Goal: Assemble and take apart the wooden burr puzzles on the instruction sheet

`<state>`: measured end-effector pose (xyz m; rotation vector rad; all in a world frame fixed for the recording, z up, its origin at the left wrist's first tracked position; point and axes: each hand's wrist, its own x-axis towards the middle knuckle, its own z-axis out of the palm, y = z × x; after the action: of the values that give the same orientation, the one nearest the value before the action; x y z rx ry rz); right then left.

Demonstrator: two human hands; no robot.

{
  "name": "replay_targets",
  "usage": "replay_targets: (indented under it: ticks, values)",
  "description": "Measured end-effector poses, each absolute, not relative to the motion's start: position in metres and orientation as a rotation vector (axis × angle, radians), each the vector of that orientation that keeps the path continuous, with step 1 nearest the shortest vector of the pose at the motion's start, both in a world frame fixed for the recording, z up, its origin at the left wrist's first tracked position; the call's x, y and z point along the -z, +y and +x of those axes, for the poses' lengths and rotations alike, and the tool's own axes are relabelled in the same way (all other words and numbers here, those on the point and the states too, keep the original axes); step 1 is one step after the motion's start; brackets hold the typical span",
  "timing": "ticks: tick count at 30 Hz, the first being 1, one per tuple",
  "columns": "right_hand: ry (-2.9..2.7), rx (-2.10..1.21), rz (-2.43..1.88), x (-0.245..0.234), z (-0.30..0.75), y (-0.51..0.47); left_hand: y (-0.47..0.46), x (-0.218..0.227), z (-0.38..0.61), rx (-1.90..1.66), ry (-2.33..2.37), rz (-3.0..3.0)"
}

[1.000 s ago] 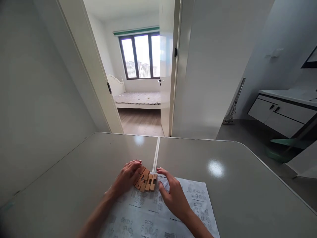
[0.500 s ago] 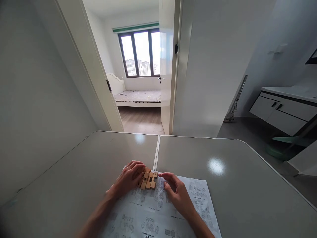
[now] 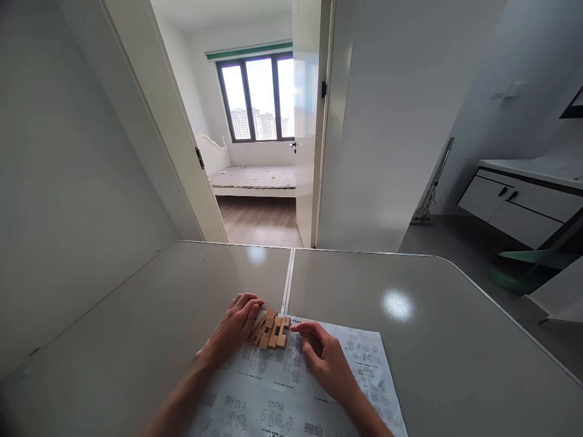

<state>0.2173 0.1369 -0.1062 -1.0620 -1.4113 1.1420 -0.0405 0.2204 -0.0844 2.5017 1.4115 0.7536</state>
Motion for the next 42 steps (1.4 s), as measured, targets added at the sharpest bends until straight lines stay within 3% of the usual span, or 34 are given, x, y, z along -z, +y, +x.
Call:
replay_targets:
  ticks: [20,30,42]
  values:
    - [-1.589,-0.979,-1.172,0.104,0.214,0.134,0.219,0.083,-0.04,-0.778,1.363,2.48]
    - [-1.601,-0.95,-1.146,0.106,0.213,0.134,0.23,0.09,-0.062,-0.721,1.853,2.338]
    - [-1.464,-1.116,-1.071,0.1,0.215,0.131,0.232,0.072,-0.071,-0.569,1.979,2.188]
